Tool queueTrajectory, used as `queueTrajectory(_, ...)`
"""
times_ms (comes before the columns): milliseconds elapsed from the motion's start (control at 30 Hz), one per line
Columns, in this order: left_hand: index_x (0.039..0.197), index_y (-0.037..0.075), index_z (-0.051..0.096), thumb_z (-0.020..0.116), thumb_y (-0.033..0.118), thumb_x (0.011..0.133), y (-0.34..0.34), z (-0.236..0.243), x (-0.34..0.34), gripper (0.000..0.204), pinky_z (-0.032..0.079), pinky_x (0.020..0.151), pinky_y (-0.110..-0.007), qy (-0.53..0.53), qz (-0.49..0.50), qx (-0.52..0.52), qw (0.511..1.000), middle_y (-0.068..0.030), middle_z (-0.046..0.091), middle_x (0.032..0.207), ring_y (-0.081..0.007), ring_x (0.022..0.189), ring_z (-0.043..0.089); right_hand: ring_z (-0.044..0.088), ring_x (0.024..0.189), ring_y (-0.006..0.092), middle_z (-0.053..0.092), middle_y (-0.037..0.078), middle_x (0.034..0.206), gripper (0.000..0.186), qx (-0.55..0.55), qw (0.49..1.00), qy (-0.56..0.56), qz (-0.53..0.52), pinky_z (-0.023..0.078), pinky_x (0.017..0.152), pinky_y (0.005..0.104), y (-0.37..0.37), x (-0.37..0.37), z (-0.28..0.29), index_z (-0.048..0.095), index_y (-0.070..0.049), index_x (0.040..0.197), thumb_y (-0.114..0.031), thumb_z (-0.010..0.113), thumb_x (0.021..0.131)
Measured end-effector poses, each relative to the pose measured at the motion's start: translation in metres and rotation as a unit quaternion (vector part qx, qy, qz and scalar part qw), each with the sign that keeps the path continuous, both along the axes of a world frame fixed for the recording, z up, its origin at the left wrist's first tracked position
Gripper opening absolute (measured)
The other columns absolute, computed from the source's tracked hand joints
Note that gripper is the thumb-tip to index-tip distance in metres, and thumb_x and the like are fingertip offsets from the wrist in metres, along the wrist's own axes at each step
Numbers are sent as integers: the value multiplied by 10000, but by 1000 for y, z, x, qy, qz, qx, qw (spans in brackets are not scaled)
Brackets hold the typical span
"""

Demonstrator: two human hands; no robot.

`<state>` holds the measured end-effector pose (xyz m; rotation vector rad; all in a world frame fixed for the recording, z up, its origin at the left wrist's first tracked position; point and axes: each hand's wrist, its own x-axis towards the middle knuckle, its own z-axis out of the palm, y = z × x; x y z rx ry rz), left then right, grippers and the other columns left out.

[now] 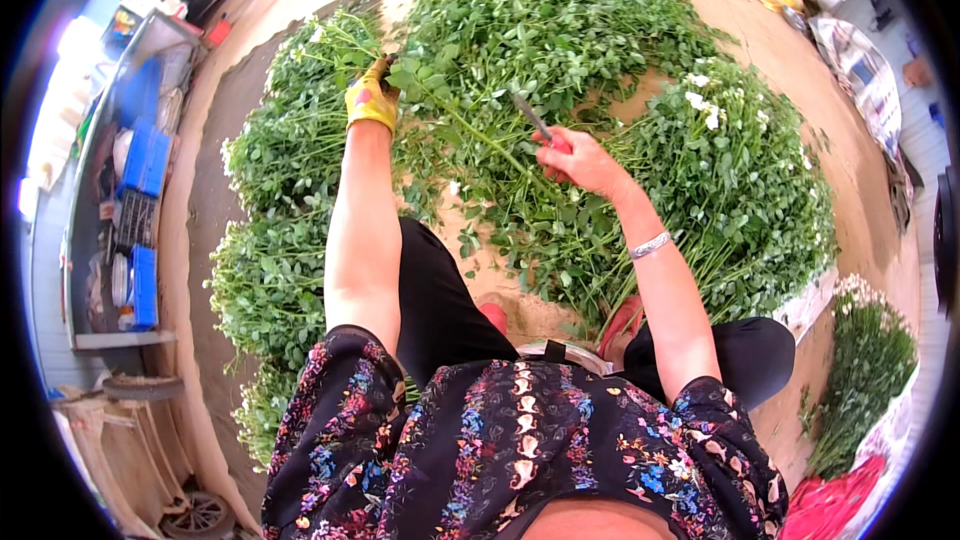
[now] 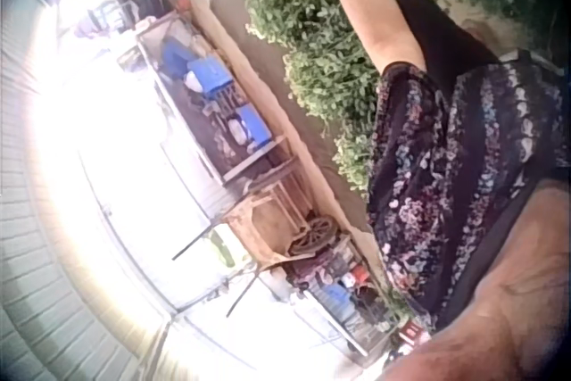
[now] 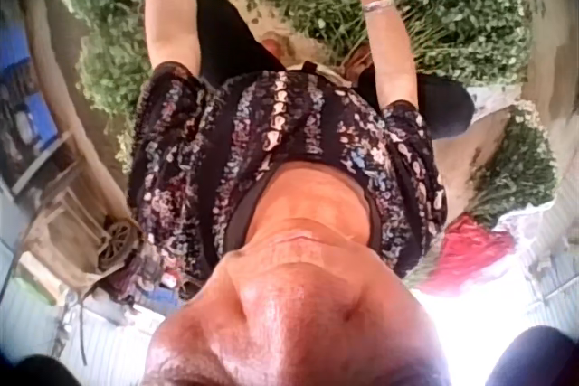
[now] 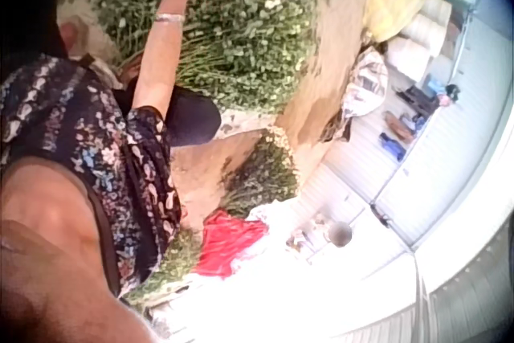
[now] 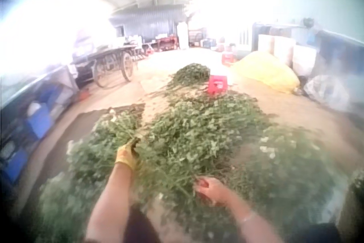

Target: The person trims the stems of flowers using shears and removes leaves from the lower part of the stems by hand.

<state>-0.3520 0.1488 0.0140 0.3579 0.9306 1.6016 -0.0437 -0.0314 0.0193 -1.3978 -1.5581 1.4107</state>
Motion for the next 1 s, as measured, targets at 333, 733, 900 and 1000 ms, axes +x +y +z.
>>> queueTrajectory(333, 995, 1, 609, 688, 352, 829, 2, -13, -34, 396, 461, 511, -304, 225, 78, -38, 970, -103, 635, 707, -179, 615, 610, 542, 645, 78, 581, 7, 755, 228, 18, 990, 138, -24, 449, 570, 222, 30, -23, -38, 591, -10, 1041, -55, 620, 819)
queueTrajectory(733, 942, 17, 657, 704, 234, 812, -19, 4, 63, 257, 559, 590, -283, 105, -168, -33, 980, -115, 695, 885, -204, 728, 682, 532, 612, 90, 578, 16, 766, 224, 134, 988, 73, -27, 457, 557, 223, 88, -52, -49, 579, 7, 1049, -71, 608, 842)
queueTrajectory(900, 861, 66, 699, 662, 137, 775, -17, 29, 67, 118, 532, 588, -338, 511, -35, -84, 855, -98, 680, 751, -184, 690, 663, 606, 680, 125, 644, 117, 802, 204, 273, 954, -80, 93, 492, 607, 266, 83, -48, -36, 581, -6, 1049, -160, 562, 917)
queueTrajectory(1000, 951, 129, 690, 553, 221, 845, -7, 26, 38, 196, 500, 669, -344, 770, 24, -151, 620, -64, 656, 778, -194, 744, 632, 600, 658, 139, 654, 70, 774, 185, 391, 907, -97, 126, 486, 606, 270, 74, -53, -18, 584, 4, 1039, -135, 562, 918)
